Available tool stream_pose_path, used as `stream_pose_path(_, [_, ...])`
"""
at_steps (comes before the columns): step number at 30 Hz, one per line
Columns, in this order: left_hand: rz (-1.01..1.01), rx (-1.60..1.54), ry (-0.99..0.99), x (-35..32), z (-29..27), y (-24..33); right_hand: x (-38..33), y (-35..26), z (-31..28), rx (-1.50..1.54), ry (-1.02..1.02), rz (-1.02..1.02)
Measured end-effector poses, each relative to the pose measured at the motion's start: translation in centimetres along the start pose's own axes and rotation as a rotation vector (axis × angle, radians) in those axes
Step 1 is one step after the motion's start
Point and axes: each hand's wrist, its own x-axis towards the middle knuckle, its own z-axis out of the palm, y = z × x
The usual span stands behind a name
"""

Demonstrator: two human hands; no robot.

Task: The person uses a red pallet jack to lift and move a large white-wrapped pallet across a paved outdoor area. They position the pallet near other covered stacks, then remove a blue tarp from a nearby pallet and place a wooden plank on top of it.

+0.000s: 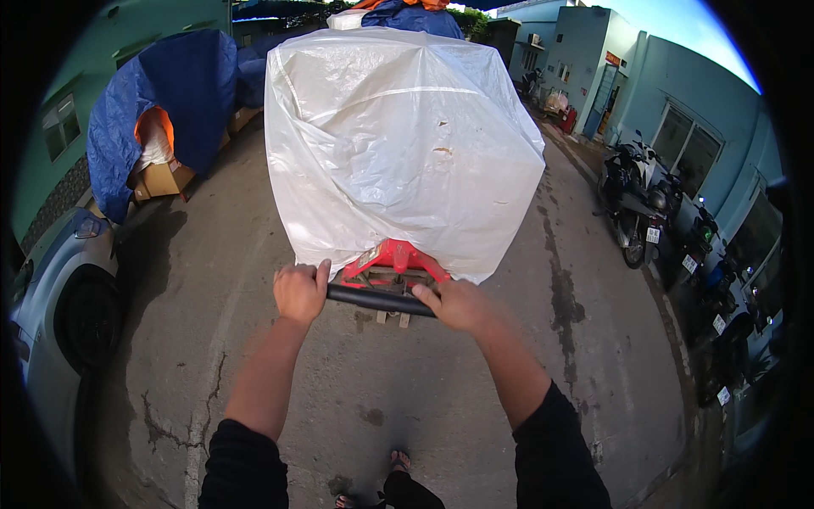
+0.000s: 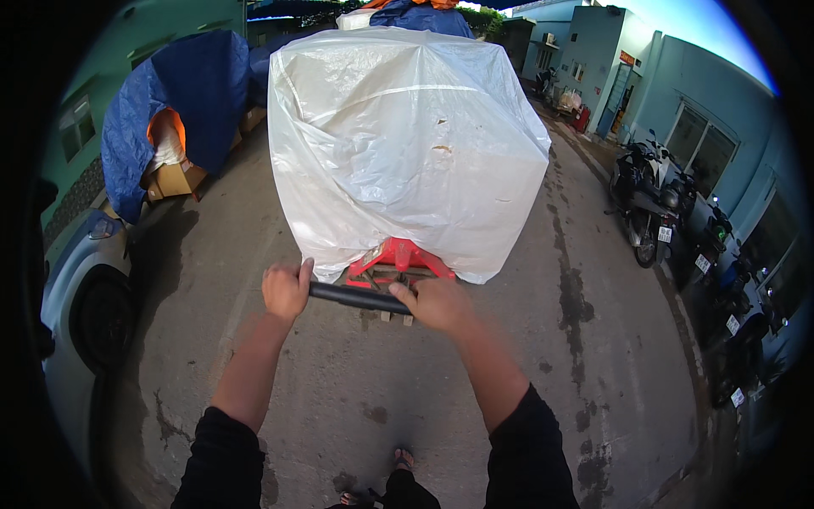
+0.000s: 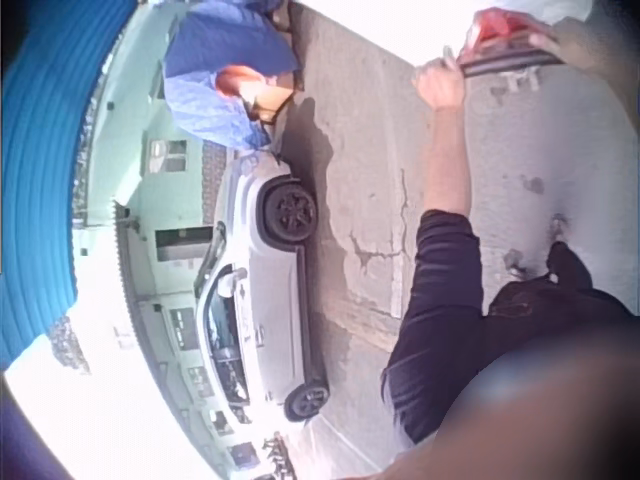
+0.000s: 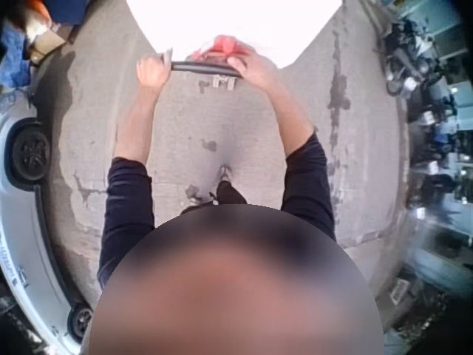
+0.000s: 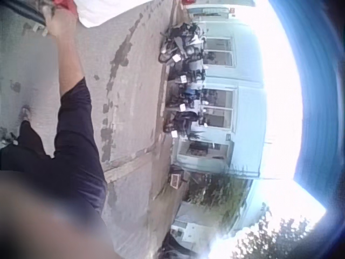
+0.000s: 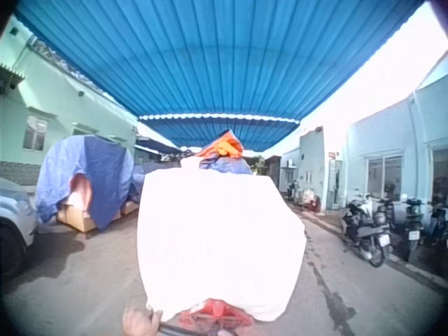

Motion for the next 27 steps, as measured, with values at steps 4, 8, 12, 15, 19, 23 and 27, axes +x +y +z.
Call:
stream_pose_path(4, [0.012,-0.119,-0.117,-20.7,-0.2,-1.4,-13.6,-1.6,14.3,-0.008,-0.319,0.155])
stream_pose_path(8, [0.144,0.126,-1.739,-23.3,1.5,-3.7,-20.1,-1.5,24.6,0.122,-0.733,-0.055])
stream_pose_path(12, [0.251,-0.161,-0.317,-4.6,2.8,-4.0,-7.1,0.2,16.0,-0.131,-1.123,0.034])
stream_pose_path(15, [0.210,-0.109,-0.161,6.6,1.5,-4.1,4.2,1.4,2.6,0.300,-0.291,0.081])
stream_pose_path(19, [0.104,-0.070,0.200,1.6,1.4,-2.3,5.7,1.3,-1.2,0.199,0.149,-0.110])
stream_pose_path(23, [-0.029,-0.078,0.024,-20.5,-0.3,-2.6,-9.9,-1.5,14.6,0.533,-0.602,0.332])
stream_pose_path(27, [-0.206,0.175,-1.443,-26.0,-0.2,-4.9,-17.7,-3.6,25.8,0.094,-0.951,-0.120])
